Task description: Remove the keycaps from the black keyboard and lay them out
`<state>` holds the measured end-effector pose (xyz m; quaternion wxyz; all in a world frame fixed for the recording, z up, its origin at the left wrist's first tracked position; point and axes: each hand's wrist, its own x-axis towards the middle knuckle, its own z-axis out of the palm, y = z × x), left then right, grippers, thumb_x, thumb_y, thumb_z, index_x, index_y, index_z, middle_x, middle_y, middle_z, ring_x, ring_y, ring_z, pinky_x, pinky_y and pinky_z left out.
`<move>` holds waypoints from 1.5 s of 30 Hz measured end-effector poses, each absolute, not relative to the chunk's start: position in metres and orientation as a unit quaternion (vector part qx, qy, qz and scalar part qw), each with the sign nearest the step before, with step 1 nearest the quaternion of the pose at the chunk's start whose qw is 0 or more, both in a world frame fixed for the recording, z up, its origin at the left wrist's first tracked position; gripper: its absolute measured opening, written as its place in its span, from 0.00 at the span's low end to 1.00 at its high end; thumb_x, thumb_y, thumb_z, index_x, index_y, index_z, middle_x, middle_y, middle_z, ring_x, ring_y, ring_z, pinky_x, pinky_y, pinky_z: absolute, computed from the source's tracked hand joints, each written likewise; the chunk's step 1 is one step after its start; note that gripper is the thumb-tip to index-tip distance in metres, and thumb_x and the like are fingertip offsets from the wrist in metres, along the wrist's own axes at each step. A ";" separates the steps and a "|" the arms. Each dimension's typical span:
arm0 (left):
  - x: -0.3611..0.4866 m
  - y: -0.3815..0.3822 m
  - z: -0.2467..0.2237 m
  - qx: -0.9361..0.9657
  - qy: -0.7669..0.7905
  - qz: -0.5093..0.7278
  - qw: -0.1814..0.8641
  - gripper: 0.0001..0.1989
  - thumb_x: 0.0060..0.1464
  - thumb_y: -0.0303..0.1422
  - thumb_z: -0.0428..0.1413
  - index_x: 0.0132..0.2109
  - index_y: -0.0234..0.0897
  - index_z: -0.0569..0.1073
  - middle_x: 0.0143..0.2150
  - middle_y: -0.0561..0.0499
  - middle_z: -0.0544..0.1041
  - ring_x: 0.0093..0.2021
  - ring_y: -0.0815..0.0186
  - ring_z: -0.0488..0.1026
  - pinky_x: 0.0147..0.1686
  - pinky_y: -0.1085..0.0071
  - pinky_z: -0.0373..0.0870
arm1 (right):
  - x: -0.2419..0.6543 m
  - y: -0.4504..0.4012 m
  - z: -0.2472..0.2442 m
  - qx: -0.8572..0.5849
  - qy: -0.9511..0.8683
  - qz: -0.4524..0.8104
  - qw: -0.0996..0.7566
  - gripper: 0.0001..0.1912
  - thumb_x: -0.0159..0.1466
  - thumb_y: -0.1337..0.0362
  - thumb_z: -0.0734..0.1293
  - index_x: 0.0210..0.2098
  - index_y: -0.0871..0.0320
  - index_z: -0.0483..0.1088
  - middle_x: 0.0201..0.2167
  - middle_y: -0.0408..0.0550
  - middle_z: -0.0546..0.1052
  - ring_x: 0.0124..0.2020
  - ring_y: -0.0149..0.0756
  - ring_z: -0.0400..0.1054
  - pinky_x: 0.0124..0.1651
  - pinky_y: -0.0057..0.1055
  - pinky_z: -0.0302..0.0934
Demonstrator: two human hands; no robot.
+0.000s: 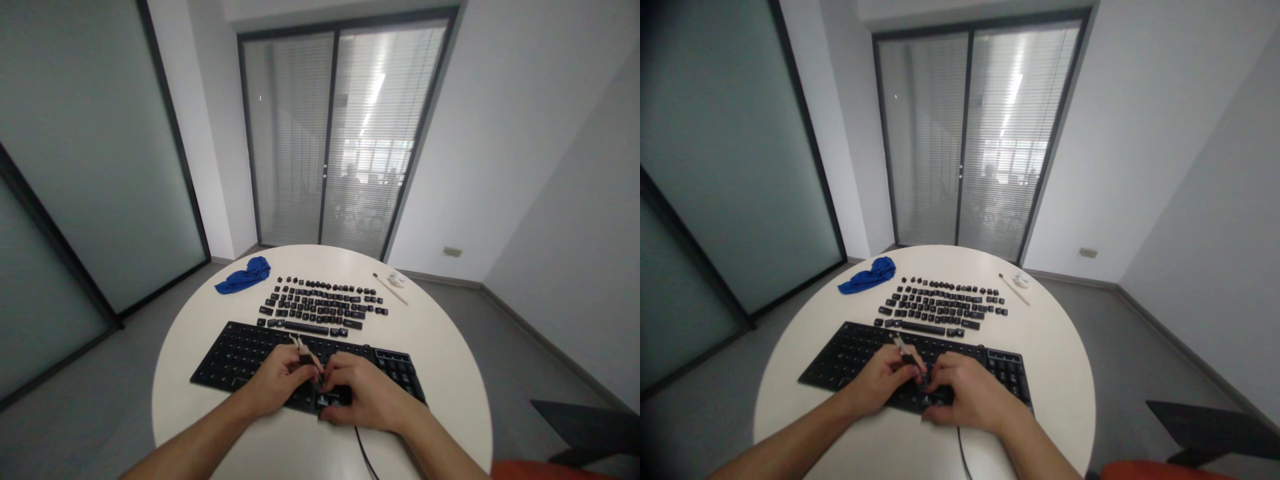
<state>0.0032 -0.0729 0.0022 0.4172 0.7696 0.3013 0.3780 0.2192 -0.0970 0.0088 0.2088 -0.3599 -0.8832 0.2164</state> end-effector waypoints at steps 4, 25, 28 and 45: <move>0.003 -0.076 0.001 0.796 0.324 0.345 0.377 0.17 0.61 0.38 0.55 0.28 0.34 0.79 0.28 0.49 0.80 0.32 0.65 0.75 0.36 0.72 0.68 | 0.220 -0.100 0.012 -0.408 -0.858 0.228 0.216 0.16 0.47 0.65 0.77 0.33 0.56 0.70 0.35 0.42 0.75 0.36 0.34 0.68 0.40 0.28 0.60; 0.012 -0.084 -0.001 0.829 0.333 0.297 0.338 0.16 0.63 0.35 0.54 0.29 0.34 0.78 0.27 0.51 0.78 0.29 0.67 0.73 0.33 0.74 0.64 | 0.220 -0.100 0.019 -0.398 -0.855 0.241 0.228 0.11 0.55 0.76 0.61 0.34 0.56 0.69 0.33 0.43 0.75 0.35 0.33 0.67 0.40 0.27 0.58; 0.018 -0.092 -0.003 0.834 0.335 0.307 0.313 0.16 0.63 0.34 0.53 0.28 0.34 0.77 0.27 0.50 0.78 0.30 0.67 0.73 0.33 0.74 0.63 | 0.220 -0.098 0.017 -0.400 -0.849 0.255 0.233 0.11 0.58 0.76 0.59 0.33 0.56 0.69 0.33 0.42 0.74 0.35 0.32 0.67 0.41 0.27 0.58; 0.020 -0.091 -0.009 0.823 0.338 0.361 0.280 0.15 0.63 0.33 0.53 0.30 0.34 0.78 0.27 0.49 0.77 0.30 0.66 0.73 0.32 0.73 0.64 | 0.220 -0.100 0.018 -0.391 -0.858 0.239 0.232 0.10 0.57 0.75 0.62 0.34 0.57 0.70 0.32 0.43 0.74 0.35 0.33 0.66 0.40 0.27 0.58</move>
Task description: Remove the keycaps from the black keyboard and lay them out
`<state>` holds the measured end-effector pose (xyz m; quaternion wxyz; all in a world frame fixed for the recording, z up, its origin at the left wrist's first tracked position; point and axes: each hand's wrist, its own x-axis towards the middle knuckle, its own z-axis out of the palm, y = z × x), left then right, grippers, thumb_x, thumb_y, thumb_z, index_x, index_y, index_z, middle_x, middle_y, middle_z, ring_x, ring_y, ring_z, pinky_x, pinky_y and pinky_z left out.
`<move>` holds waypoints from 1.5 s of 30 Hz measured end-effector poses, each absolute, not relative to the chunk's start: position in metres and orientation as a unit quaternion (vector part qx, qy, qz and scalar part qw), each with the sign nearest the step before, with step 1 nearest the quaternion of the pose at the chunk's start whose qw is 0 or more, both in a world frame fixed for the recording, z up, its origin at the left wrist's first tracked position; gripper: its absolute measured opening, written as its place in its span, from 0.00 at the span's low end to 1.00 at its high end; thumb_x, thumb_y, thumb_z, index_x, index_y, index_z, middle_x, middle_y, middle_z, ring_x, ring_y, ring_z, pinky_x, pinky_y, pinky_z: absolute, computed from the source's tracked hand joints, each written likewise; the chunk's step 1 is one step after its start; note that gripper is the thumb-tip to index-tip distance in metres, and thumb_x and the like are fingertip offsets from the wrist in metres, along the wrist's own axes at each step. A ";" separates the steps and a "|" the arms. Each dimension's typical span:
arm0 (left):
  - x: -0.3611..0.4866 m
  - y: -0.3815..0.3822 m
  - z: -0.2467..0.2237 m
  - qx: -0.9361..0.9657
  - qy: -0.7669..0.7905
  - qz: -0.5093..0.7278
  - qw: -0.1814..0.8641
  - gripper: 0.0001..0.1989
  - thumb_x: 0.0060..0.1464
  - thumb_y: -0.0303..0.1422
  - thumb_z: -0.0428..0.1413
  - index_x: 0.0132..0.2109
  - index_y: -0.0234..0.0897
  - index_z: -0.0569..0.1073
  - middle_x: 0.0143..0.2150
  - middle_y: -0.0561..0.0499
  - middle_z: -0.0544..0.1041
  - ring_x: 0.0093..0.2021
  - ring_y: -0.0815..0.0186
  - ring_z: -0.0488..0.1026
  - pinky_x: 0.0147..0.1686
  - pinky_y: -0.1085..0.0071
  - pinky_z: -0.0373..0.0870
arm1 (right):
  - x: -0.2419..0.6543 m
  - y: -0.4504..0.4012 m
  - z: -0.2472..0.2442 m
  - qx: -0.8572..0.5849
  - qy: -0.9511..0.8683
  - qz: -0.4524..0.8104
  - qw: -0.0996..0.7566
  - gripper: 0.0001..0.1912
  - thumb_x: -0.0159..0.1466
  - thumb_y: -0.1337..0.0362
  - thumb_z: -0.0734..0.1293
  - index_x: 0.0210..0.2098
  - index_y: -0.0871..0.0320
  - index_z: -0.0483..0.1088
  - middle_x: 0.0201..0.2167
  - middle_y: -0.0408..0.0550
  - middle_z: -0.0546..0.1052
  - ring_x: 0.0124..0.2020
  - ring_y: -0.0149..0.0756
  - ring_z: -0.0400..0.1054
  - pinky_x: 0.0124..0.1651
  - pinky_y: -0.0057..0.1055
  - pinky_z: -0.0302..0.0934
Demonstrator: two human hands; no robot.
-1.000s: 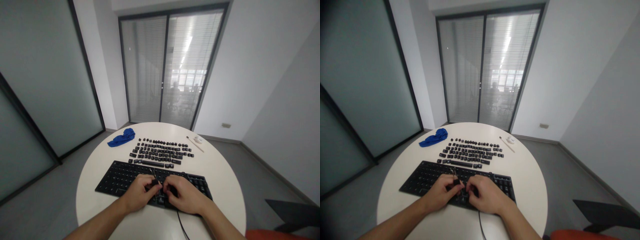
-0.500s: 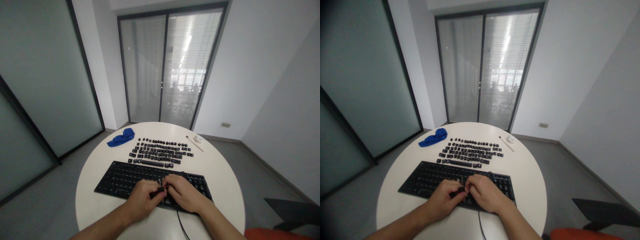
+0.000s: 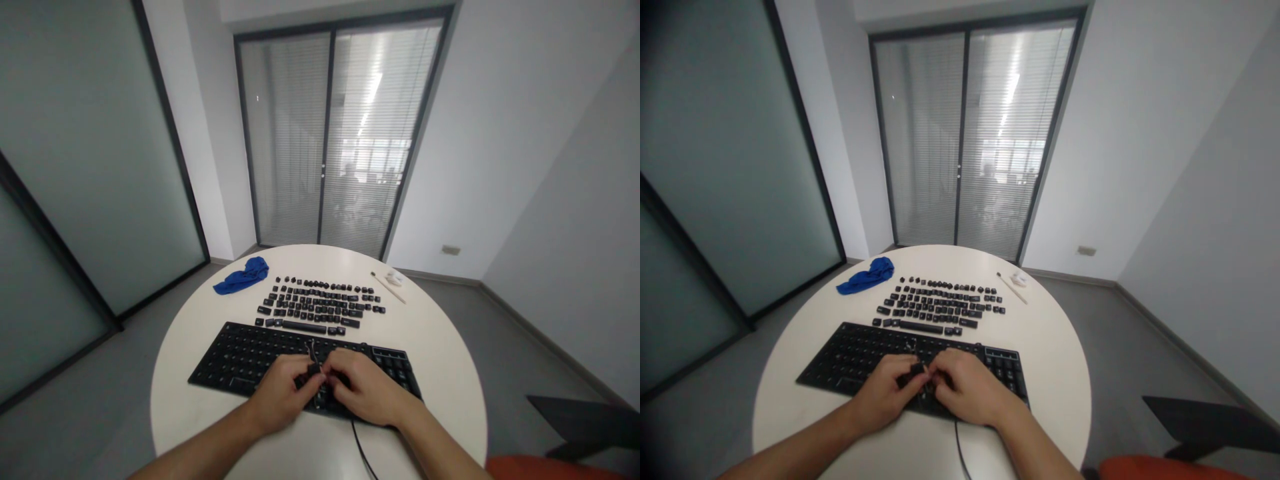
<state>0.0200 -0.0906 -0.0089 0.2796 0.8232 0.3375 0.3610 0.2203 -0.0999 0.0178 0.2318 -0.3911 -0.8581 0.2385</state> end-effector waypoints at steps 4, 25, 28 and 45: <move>0.020 -0.092 -0.009 0.812 0.318 0.383 0.304 0.17 0.63 0.36 0.53 0.30 0.35 0.80 0.28 0.48 0.79 0.30 0.65 0.74 0.34 0.73 0.67 | 0.221 -0.099 0.015 -0.362 -0.883 0.210 0.211 0.10 0.53 0.63 0.74 0.34 0.57 0.73 0.33 0.43 0.74 0.38 0.36 0.67 0.40 0.28 0.58; 0.022 -0.083 -0.005 0.714 0.380 0.445 0.383 0.09 0.59 0.34 0.56 0.38 0.37 0.81 0.36 0.47 0.80 0.39 0.62 0.76 0.38 0.71 0.72 | 0.219 -0.096 0.009 -0.461 -0.816 0.180 0.298 0.10 0.59 0.68 0.69 0.41 0.55 0.76 0.32 0.44 0.79 0.32 0.34 0.72 0.37 0.27 0.63; 0.022 -0.082 -0.003 0.722 0.388 0.449 0.356 0.09 0.58 0.33 0.57 0.36 0.38 0.82 0.34 0.48 0.80 0.37 0.62 0.76 0.39 0.70 0.72 | 0.220 -0.093 0.006 -0.469 -0.809 0.156 0.318 0.08 0.59 0.68 0.69 0.39 0.56 0.76 0.31 0.45 0.79 0.32 0.35 0.73 0.37 0.28 0.63; 0.019 -0.071 -0.005 0.547 0.404 0.462 0.570 0.15 0.45 0.39 0.67 0.37 0.34 0.80 0.35 0.46 0.84 0.38 0.58 0.81 0.37 0.67 0.77 | 0.224 -0.090 0.008 -0.449 -0.723 0.360 0.384 0.12 0.60 0.59 0.72 0.40 0.57 0.72 0.34 0.45 0.79 0.36 0.35 0.72 0.40 0.29 0.66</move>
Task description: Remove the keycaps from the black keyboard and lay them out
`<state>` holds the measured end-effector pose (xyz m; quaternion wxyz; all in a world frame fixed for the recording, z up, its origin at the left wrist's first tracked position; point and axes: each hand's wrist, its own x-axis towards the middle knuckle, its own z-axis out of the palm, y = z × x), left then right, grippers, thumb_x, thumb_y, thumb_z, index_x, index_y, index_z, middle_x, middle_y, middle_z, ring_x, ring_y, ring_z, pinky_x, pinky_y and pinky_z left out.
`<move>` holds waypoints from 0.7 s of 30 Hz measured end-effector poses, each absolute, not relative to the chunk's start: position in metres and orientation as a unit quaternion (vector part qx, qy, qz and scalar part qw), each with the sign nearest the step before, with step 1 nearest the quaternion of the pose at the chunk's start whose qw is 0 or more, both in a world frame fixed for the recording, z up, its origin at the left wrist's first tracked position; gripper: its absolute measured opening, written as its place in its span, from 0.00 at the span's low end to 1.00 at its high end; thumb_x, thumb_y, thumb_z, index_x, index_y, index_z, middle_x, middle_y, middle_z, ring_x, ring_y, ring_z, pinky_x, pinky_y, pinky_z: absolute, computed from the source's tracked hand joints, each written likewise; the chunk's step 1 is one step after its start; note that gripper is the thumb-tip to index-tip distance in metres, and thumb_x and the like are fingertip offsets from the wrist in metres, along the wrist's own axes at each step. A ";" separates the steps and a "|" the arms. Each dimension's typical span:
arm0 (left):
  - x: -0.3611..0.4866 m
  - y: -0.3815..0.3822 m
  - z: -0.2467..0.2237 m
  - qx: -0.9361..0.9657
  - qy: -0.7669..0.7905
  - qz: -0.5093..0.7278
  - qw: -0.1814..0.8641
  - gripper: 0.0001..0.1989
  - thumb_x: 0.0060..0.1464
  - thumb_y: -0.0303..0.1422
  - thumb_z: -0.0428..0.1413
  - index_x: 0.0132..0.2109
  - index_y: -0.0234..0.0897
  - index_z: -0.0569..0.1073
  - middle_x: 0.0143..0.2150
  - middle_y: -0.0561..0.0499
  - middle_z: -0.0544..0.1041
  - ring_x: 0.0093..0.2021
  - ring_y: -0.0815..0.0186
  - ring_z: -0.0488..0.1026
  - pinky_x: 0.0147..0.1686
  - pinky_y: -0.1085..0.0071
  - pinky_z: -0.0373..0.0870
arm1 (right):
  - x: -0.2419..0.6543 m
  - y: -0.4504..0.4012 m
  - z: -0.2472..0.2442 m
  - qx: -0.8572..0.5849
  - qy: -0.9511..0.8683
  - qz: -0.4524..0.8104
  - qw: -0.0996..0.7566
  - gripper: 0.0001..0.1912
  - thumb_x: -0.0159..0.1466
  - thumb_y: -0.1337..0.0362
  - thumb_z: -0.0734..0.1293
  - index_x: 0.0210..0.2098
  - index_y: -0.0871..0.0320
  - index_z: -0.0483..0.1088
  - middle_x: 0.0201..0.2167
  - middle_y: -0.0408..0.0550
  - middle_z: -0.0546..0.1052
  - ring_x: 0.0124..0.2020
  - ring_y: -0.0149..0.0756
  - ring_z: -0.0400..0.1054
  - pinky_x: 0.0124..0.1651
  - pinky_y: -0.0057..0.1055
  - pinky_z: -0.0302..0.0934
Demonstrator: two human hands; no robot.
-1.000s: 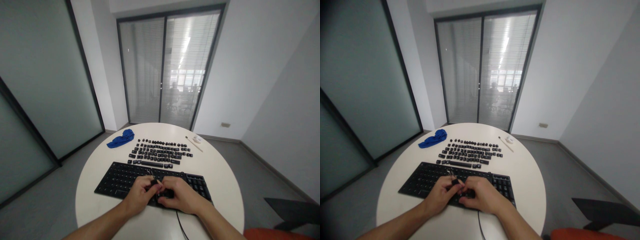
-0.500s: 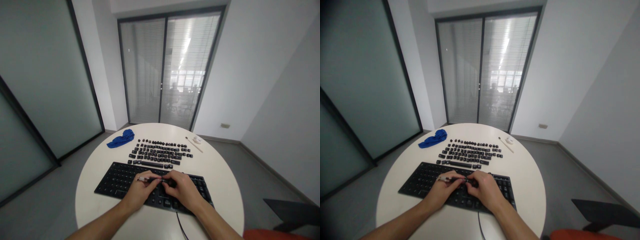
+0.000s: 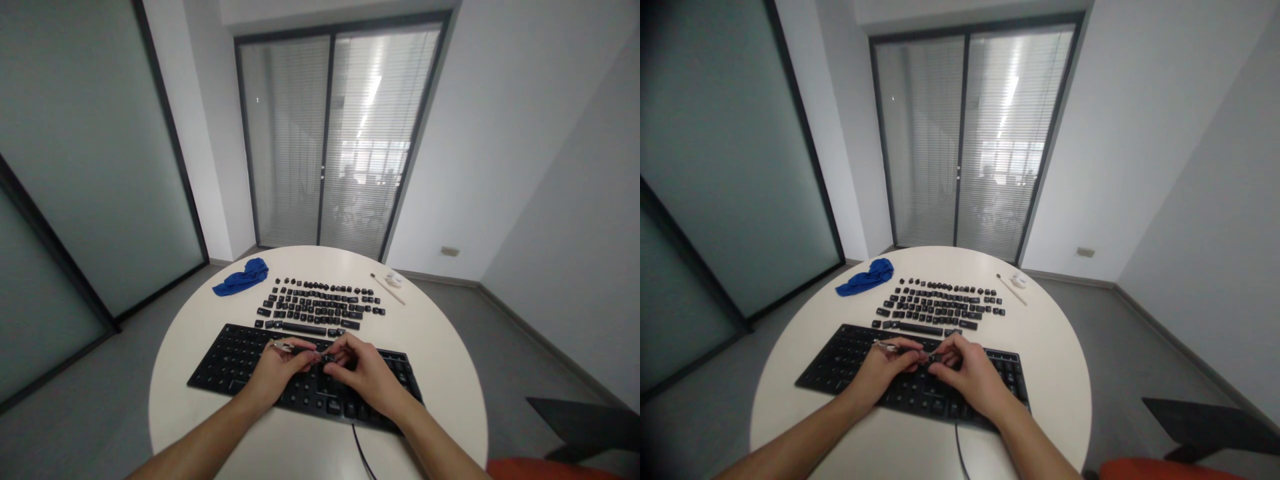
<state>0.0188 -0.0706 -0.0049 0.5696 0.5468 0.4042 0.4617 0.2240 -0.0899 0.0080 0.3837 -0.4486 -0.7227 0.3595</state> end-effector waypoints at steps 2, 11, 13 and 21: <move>0.018 -0.071 -0.006 0.555 0.392 0.463 0.569 0.14 0.46 0.39 0.66 0.38 0.34 0.81 0.36 0.45 0.84 0.39 0.57 0.81 0.38 0.67 0.77 | 0.225 -0.088 0.006 -0.442 -0.719 0.367 0.392 0.14 0.59 0.59 0.73 0.43 0.57 0.73 0.35 0.45 0.78 0.36 0.35 0.71 0.41 0.31 0.66; 0.017 -0.075 0.000 0.582 0.395 0.441 0.558 0.12 0.45 0.35 0.67 0.38 0.34 0.83 0.35 0.44 0.85 0.38 0.55 0.81 0.39 0.65 0.77 | 0.226 -0.086 0.006 -0.436 -0.719 0.354 0.411 0.12 0.58 0.60 0.73 0.40 0.56 0.76 0.36 0.47 0.77 0.36 0.35 0.70 0.41 0.32 0.66; 0.017 -0.076 0.001 0.600 0.374 0.430 0.561 0.11 0.46 0.34 0.67 0.38 0.35 0.84 0.37 0.45 0.85 0.41 0.54 0.81 0.45 0.62 0.76 | 0.225 -0.087 0.006 -0.431 -0.725 0.340 0.417 0.11 0.58 0.60 0.73 0.39 0.56 0.75 0.35 0.46 0.76 0.36 0.35 0.70 0.40 0.31 0.65; 0.017 -0.077 0.001 0.640 0.348 0.407 0.551 0.09 0.47 0.32 0.66 0.39 0.39 0.84 0.39 0.47 0.84 0.42 0.54 0.81 0.50 0.60 0.74 | 0.226 -0.088 0.009 -0.399 -0.753 0.300 0.429 0.12 0.58 0.56 0.74 0.36 0.55 0.75 0.35 0.46 0.77 0.39 0.37 0.71 0.43 0.34 0.65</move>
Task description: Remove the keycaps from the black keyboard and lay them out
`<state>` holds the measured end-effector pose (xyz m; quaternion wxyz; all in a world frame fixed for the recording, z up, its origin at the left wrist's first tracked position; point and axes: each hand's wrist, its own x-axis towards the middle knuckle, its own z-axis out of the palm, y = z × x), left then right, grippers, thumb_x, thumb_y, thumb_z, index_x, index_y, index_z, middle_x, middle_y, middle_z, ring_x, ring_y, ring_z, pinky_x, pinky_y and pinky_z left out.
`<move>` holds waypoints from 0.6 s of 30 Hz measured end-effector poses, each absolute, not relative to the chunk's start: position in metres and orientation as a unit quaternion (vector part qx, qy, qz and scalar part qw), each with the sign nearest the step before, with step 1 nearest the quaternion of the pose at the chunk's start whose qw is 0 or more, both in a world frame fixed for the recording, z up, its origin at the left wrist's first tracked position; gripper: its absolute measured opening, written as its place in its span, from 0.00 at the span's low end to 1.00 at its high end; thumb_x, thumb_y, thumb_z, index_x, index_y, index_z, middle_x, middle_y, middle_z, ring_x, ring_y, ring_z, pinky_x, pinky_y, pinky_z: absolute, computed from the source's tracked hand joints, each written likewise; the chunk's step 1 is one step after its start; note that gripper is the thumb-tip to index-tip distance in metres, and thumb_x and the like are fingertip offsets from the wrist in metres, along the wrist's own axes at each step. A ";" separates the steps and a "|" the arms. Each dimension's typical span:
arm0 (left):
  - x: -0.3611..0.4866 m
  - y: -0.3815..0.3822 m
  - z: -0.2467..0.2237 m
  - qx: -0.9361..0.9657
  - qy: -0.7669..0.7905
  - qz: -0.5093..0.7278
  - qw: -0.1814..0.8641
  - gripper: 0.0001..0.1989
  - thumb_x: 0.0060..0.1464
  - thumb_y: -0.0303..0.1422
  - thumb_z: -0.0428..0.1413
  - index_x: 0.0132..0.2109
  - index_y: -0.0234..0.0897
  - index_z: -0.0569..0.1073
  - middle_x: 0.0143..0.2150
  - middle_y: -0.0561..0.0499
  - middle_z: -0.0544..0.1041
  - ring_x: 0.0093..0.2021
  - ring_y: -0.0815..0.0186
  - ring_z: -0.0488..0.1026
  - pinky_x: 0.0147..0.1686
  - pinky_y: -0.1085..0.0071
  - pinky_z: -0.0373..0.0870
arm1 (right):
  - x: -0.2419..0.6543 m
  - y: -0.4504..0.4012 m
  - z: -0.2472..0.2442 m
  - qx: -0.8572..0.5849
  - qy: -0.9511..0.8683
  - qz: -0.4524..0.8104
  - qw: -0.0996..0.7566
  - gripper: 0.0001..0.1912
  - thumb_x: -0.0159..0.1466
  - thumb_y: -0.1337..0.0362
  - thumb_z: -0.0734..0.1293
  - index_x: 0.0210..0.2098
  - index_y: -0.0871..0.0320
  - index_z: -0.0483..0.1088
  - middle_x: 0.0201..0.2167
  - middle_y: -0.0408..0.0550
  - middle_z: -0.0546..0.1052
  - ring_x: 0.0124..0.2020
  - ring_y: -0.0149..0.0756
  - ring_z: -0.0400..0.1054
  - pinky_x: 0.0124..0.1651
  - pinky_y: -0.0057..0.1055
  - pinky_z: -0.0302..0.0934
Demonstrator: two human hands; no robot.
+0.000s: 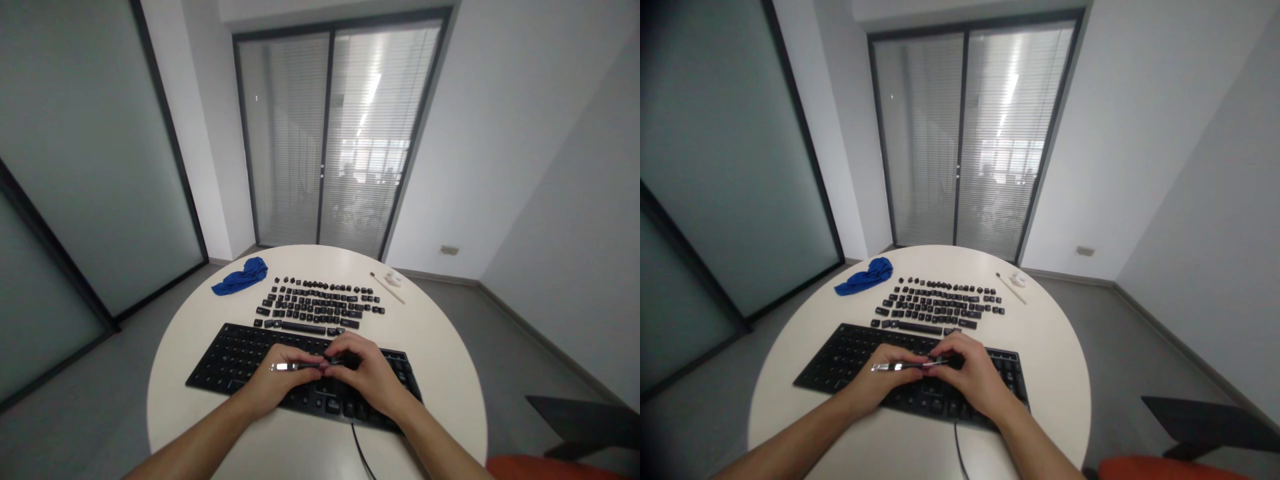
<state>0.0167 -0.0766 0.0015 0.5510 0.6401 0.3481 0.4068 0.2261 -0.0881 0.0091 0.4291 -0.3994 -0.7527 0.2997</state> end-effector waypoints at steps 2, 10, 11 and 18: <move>0.017 -0.076 0.001 0.639 0.349 0.408 0.551 0.08 0.47 0.31 0.66 0.38 0.39 0.84 0.37 0.48 0.85 0.41 0.55 0.81 0.49 0.60 0.74 | 0.226 -0.089 0.011 -0.395 -0.760 0.298 0.421 0.11 0.57 0.57 0.75 0.36 0.55 0.76 0.35 0.47 0.77 0.38 0.37 0.71 0.44 0.34 0.65; 0.018 -0.076 0.006 0.634 0.364 0.426 0.533 0.07 0.48 0.29 0.64 0.36 0.37 0.84 0.37 0.47 0.85 0.41 0.55 0.81 0.48 0.61 0.75 | 0.225 -0.090 0.013 -0.358 -0.751 0.348 0.431 0.08 0.61 0.59 0.72 0.39 0.54 0.75 0.41 0.49 0.75 0.44 0.38 0.71 0.44 0.32 0.68; 0.018 -0.076 0.006 0.632 0.368 0.426 0.533 0.07 0.48 0.29 0.63 0.36 0.36 0.84 0.37 0.47 0.85 0.41 0.55 0.81 0.48 0.61 0.75 | 0.225 -0.090 0.012 -0.357 -0.743 0.365 0.433 0.09 0.61 0.58 0.72 0.39 0.54 0.75 0.42 0.49 0.75 0.45 0.38 0.71 0.44 0.33 0.69; 0.017 -0.075 0.003 0.625 0.324 0.435 0.561 0.08 0.47 0.29 0.64 0.38 0.37 0.83 0.41 0.46 0.84 0.43 0.56 0.80 0.51 0.60 0.73 | 0.228 -0.084 0.010 -0.401 -0.693 0.375 0.467 0.12 0.63 0.54 0.68 0.37 0.56 0.75 0.40 0.50 0.76 0.43 0.38 0.71 0.45 0.34 0.68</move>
